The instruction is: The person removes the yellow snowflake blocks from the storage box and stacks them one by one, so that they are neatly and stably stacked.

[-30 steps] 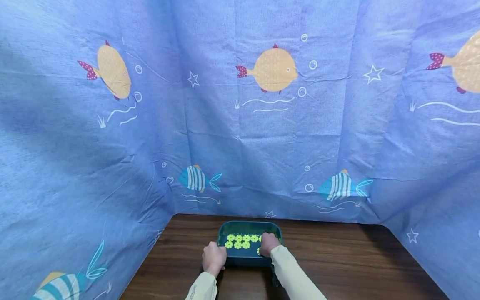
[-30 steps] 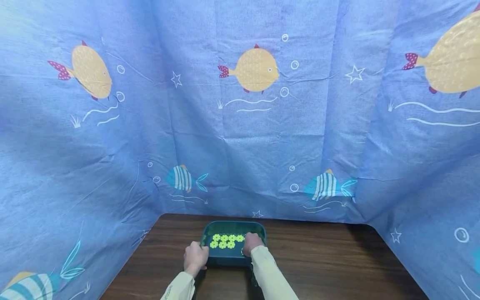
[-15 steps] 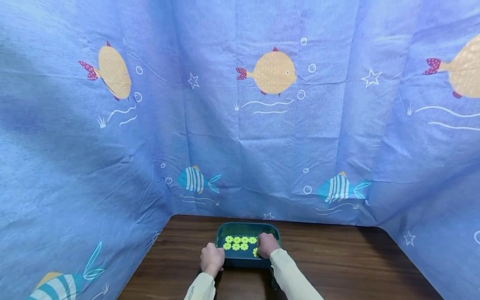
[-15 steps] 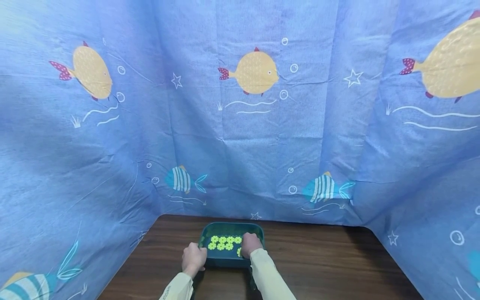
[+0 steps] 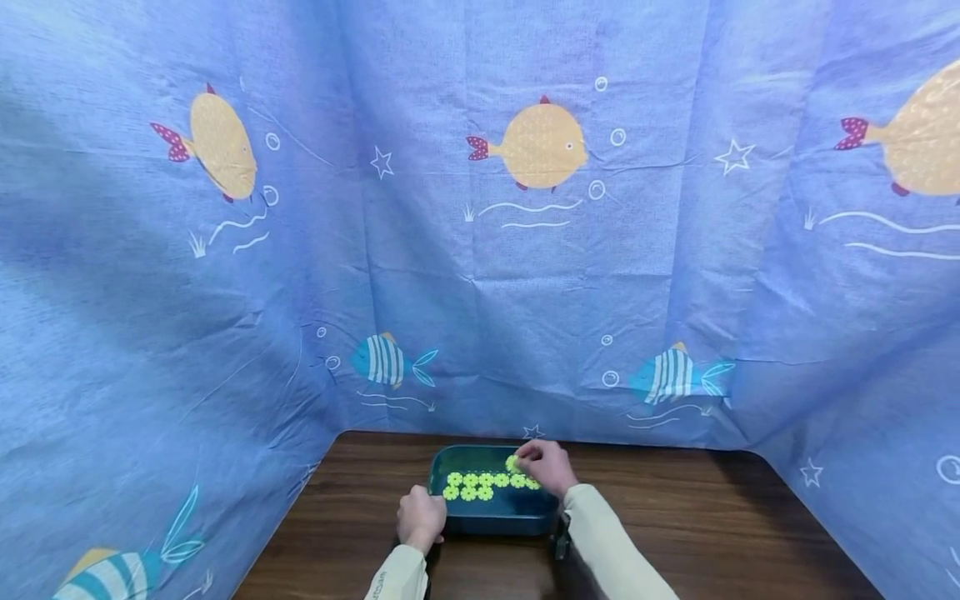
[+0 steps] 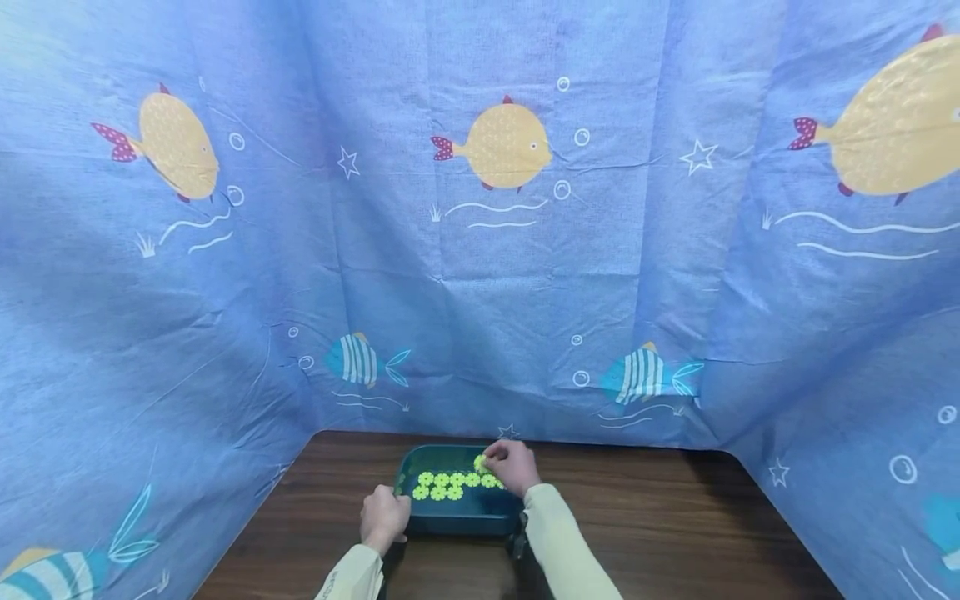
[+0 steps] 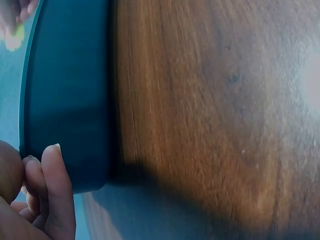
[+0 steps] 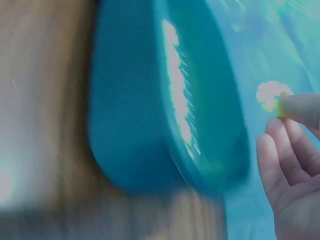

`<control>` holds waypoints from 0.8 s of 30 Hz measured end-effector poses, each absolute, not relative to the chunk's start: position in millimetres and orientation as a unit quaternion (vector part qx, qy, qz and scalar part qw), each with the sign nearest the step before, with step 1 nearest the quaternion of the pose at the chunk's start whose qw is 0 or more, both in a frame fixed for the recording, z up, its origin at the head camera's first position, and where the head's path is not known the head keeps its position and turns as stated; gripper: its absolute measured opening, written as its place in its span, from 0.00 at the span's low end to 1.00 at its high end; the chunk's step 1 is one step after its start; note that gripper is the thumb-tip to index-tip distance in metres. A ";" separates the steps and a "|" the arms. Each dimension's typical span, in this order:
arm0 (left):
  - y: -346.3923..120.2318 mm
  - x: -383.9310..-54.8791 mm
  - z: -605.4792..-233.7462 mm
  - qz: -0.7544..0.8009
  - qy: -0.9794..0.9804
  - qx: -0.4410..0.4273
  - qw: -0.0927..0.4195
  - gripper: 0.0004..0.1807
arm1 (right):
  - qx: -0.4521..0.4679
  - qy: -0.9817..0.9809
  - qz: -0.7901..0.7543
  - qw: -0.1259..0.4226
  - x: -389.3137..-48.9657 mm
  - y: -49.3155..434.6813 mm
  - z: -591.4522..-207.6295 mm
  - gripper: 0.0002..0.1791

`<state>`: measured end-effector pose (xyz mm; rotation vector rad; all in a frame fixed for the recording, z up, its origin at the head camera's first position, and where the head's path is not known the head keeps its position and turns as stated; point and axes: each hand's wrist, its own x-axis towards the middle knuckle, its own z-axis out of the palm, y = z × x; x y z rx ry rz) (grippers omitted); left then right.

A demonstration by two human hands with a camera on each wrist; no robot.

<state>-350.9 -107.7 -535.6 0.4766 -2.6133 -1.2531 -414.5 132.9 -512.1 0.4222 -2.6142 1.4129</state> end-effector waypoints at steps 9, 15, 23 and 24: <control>-118.5 -353.9 -536.7 -0.423 -0.886 0.159 0.103 0.10 | -0.003 -0.884 0.451 0.124 -410.8 232.7 -508.5 0.07; -124.4 -353.8 -534.6 -0.423 -0.888 0.149 0.102 0.12 | -0.044 -0.919 0.383 0.079 -399.0 282.7 -532.0 0.08; -123.0 -351.2 -531.7 -0.418 -0.893 0.144 0.090 0.11 | -0.045 -0.936 0.345 0.054 -387.7 298.8 -544.6 0.04; -122.2 -351.1 -531.7 -0.416 -0.893 0.146 0.086 0.11 | -0.045 -0.937 0.341 0.053 -386.6 299.5 -546.1 0.04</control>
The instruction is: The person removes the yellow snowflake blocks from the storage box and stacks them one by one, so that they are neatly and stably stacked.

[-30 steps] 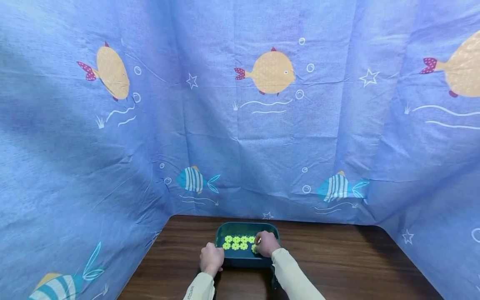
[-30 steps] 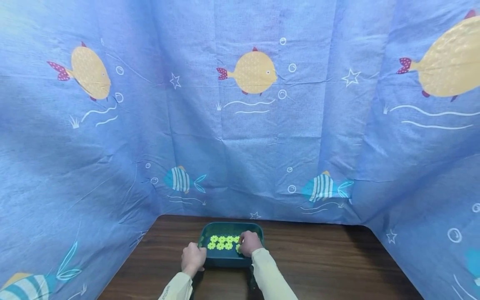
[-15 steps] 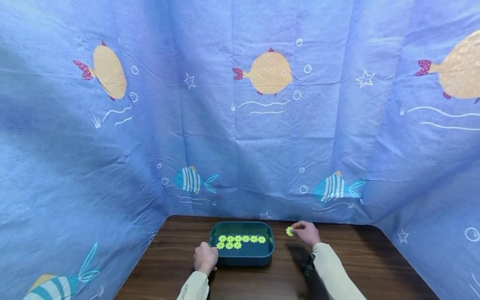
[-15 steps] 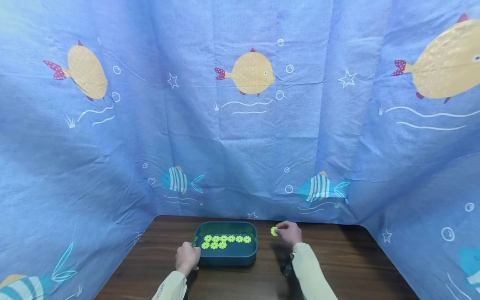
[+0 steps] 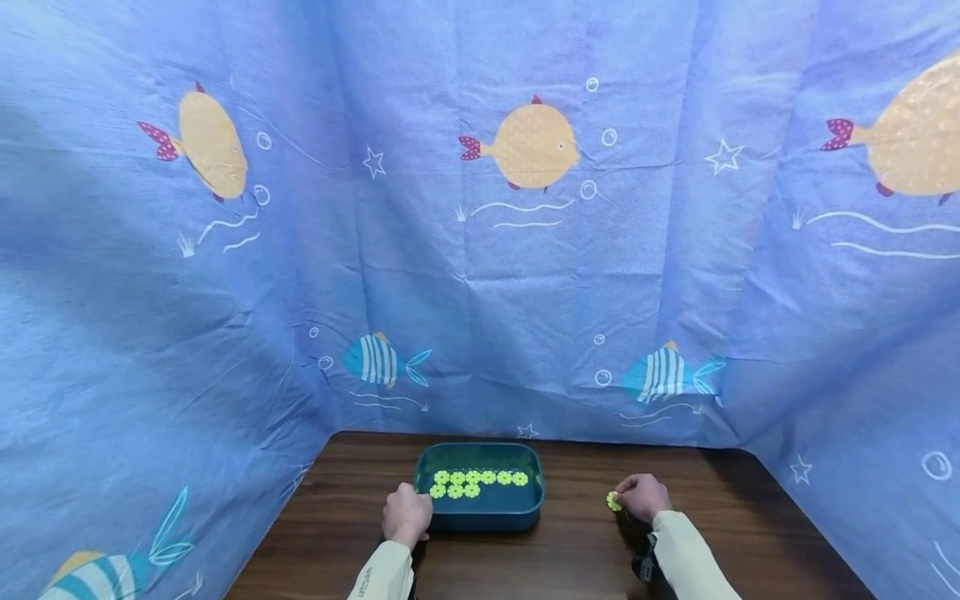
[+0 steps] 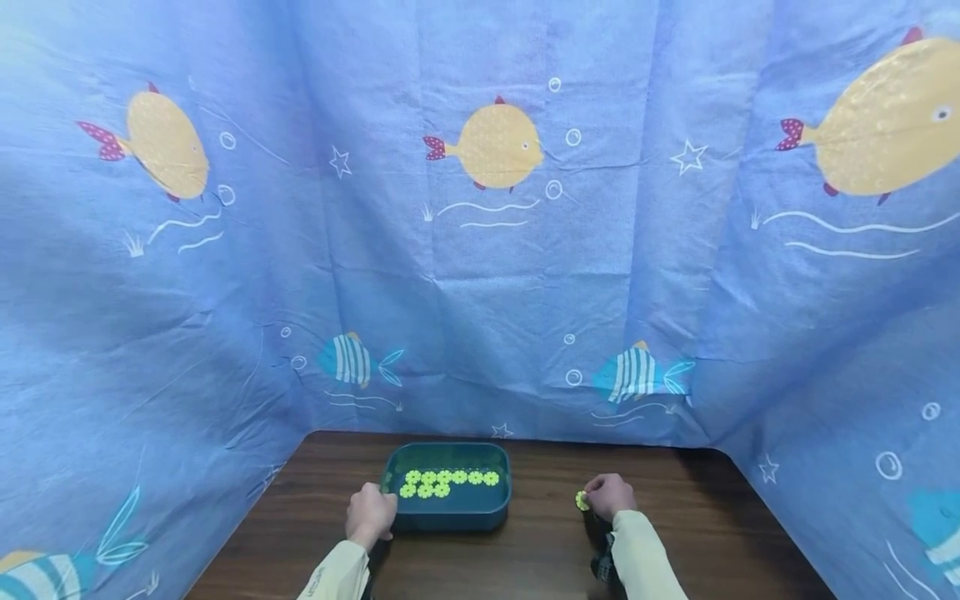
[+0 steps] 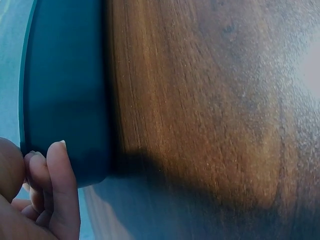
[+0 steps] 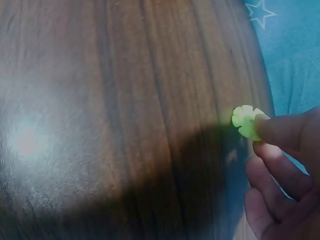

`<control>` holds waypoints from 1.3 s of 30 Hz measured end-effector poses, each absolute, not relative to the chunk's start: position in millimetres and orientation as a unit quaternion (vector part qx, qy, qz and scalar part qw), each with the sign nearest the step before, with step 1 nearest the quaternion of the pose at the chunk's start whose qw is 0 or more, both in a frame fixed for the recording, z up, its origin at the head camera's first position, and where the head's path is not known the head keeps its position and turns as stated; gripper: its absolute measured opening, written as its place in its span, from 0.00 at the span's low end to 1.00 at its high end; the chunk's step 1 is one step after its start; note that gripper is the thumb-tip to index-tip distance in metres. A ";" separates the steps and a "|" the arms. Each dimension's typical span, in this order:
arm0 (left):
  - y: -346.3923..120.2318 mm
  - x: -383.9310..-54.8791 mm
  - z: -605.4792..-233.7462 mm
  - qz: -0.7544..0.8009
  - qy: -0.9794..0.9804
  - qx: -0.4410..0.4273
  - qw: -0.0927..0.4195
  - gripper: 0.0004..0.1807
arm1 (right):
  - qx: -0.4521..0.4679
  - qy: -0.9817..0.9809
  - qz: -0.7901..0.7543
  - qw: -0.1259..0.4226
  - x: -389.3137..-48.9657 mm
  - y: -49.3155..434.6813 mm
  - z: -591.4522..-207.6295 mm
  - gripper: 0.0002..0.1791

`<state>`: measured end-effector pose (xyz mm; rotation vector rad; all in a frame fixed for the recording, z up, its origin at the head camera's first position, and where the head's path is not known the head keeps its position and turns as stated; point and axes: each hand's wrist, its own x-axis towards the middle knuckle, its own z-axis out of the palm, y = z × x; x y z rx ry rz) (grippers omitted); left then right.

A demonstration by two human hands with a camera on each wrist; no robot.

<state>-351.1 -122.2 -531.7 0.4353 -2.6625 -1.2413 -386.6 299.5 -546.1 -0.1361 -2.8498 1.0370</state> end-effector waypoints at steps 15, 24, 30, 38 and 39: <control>-116.4 -354.8 -535.9 -0.412 -0.894 0.163 0.073 0.11 | -0.044 -0.959 0.278 0.041 -380.6 300.8 -550.9 0.02; -120.1 -355.5 -540.0 -0.424 -0.890 0.146 0.079 0.11 | -0.037 -0.962 0.266 0.046 -378.6 298.8 -551.4 0.02; -120.5 -353.6 -538.7 -0.427 -0.889 0.144 0.084 0.11 | -0.039 -0.961 0.270 0.048 -376.5 297.4 -552.7 0.07; -121.6 -354.0 -537.8 -0.421 -0.891 0.148 0.085 0.11 | -0.029 -0.962 0.266 0.045 -374.1 297.4 -548.8 0.04; -122.0 -354.1 -537.7 -0.420 -0.891 0.149 0.087 0.11 | -0.029 -0.962 0.269 0.040 -374.3 297.2 -548.8 0.04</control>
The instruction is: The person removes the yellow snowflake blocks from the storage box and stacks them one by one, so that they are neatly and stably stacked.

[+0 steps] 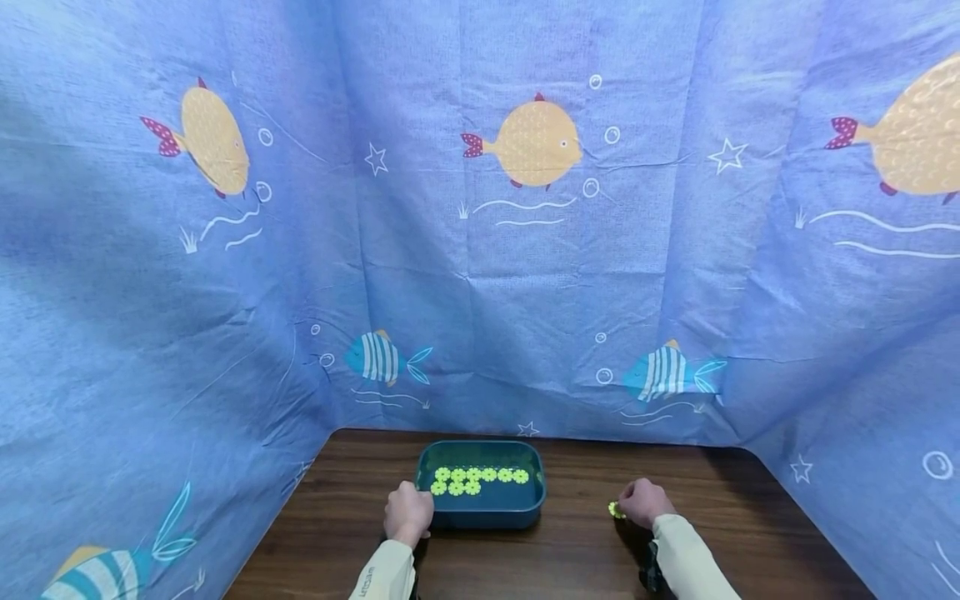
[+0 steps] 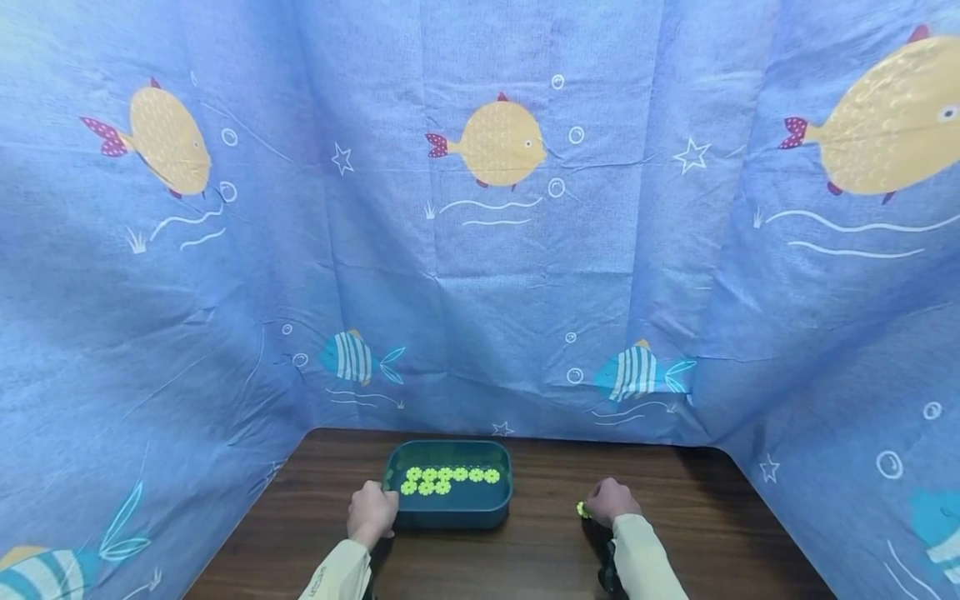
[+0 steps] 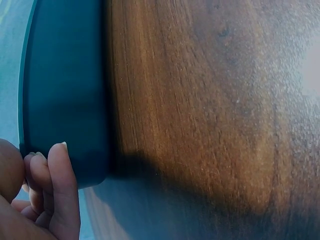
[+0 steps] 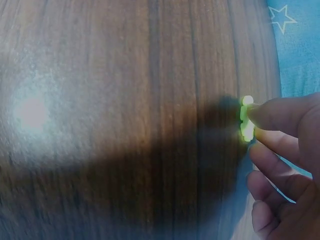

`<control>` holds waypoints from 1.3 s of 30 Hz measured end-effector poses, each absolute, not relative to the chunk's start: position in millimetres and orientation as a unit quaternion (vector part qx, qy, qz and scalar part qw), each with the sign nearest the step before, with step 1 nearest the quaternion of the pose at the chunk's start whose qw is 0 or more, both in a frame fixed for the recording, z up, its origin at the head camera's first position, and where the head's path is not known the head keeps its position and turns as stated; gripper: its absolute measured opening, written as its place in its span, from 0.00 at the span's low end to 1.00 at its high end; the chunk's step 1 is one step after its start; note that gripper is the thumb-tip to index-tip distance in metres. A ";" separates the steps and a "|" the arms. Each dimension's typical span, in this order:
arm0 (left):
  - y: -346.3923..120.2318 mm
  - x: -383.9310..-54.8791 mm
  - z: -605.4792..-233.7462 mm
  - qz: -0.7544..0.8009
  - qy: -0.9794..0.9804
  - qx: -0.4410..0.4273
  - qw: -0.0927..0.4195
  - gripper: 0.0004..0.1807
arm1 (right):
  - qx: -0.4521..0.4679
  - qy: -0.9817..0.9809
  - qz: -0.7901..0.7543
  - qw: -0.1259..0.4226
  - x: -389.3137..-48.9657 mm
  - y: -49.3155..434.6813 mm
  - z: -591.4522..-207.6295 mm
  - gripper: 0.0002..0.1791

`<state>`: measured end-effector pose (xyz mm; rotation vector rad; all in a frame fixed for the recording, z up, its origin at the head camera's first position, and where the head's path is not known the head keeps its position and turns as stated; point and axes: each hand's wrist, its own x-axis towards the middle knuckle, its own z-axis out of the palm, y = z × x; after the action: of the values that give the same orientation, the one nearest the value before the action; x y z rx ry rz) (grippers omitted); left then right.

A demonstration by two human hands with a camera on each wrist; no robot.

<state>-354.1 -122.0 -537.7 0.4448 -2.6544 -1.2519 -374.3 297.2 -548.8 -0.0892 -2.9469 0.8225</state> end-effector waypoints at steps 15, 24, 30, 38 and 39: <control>-121.9 -351.3 -537.7 -0.422 -0.890 0.147 0.089 0.11 | -0.036 -0.964 0.263 0.011 -371.1 291.1 -545.4 0.09; -121.1 -352.9 -534.5 -0.423 -0.889 0.149 0.091 0.11 | -0.027 -0.962 0.270 0.012 -372.9 291.0 -543.8 0.07; -121.8 -350.7 -532.8 -0.422 -0.890 0.147 0.088 0.10 | -0.023 -0.964 0.265 0.015 -372.1 287.9 -541.4 0.07; -121.7 -351.4 -532.7 -0.423 -0.890 0.145 0.086 0.10 | -0.021 -0.966 0.257 0.008 -368.6 283.6 -536.9 0.08; -121.6 -351.8 -532.8 -0.422 -0.890 0.146 0.087 0.10 | -0.020 -0.967 0.254 0.008 -368.8 283.3 -537.0 0.08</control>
<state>-351.8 -121.6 -532.8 0.4343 -2.6517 -1.2581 -368.8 283.3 -537.0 -0.0612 -3.0226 0.7943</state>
